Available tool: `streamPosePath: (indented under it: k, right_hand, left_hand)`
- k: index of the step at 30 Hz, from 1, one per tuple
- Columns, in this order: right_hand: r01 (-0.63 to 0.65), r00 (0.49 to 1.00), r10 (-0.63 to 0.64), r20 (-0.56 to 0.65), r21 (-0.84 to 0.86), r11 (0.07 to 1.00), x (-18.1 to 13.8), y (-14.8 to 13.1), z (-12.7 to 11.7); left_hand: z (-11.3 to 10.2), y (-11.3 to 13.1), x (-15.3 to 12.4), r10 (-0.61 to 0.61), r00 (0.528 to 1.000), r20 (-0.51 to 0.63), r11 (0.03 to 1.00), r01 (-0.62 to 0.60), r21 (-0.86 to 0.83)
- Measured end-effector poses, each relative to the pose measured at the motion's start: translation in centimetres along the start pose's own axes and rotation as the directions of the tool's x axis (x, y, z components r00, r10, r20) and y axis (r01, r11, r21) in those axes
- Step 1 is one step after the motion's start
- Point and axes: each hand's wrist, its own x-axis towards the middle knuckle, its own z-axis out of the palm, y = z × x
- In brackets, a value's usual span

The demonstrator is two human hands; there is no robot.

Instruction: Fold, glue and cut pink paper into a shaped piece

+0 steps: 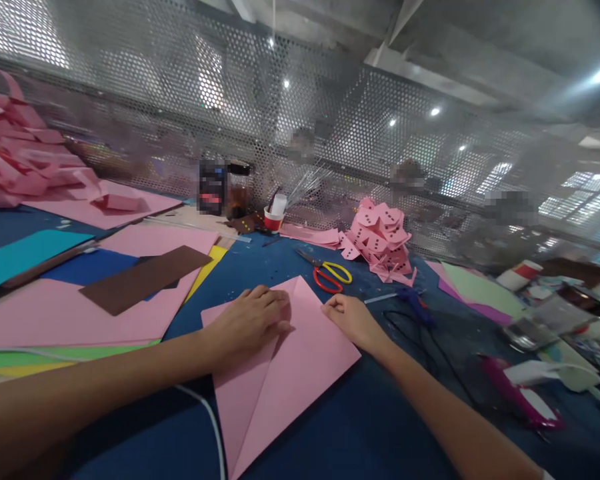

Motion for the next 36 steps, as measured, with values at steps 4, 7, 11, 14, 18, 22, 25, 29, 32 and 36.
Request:
streamPosePath:
  k: [4, 7, 11, 14, 18, 22, 25, 29, 32, 36]
  right_hand:
    - [0.015, 1.0, -0.015, -0.01, -0.069, 0.998, 1.0, -0.9, 0.0]
    - [-0.009, 0.999, 0.006, -0.033, -0.101, 0.995, 2.0, -1.7, 0.4]
    - [-0.016, 0.998, 0.01, -0.06, -0.097, 0.995, 2.7, -2.3, 0.9]
    - [-0.021, 0.998, 0.014, -0.062, -0.115, 0.993, 2.7, -2.3, 1.0]
    - [-0.032, 0.995, 0.014, -0.102, -0.182, 0.983, 2.9, -2.4, 1.3]
    - [-0.051, 0.992, 0.023, -0.127, -0.222, 0.974, 3.3, -2.4, 1.7]
    - [-0.071, 0.991, 0.04, -0.131, -0.248, 0.966, 3.5, -2.2, 1.8]
    - [-0.071, 0.993, 0.043, -0.107, -0.273, 0.959, 4.0, -2.4, 1.7]
    - [-0.055, 0.995, 0.028, -0.091, -0.311, 0.949, 4.7, -2.7, 1.8]
    - [-0.062, 0.994, 0.028, -0.108, -0.333, 0.941, 5.6, -3.0, 2.2]
  left_hand:
    - [-0.7, -0.4, 0.5, 0.05, 0.997, 0.06, 0.997, -0.052, 0.049]
    - [-0.7, -0.7, 0.8, 0.111, 0.992, 0.062, 0.99, -0.116, 0.08]
    - [-0.2, -1.1, 1.2, 0.169, 0.986, 0.014, 0.977, -0.169, 0.131]
    - [0.0, -1.1, 1.6, 0.173, 0.983, -0.054, 0.976, -0.164, 0.146]
    - [0.7, -1.4, 1.7, 0.159, 0.984, -0.085, 0.981, -0.147, 0.128]
    - [2.0, -2.3, 1.7, 0.112, 0.989, -0.093, 0.993, -0.107, 0.058]
    - [2.4, -2.7, 1.8, 0.112, 0.99, -0.083, 0.994, -0.112, 0.013]
    - [2.1, -2.5, 1.9, 0.104, 0.992, -0.069, 0.994, -0.105, -0.013]
    - [2.1, -2.4, 1.9, 0.087, 0.995, -0.043, 0.996, -0.087, -0.007]
    - [2.7, -2.8, 1.8, 0.108, 0.994, -0.025, 0.994, -0.108, 0.009]
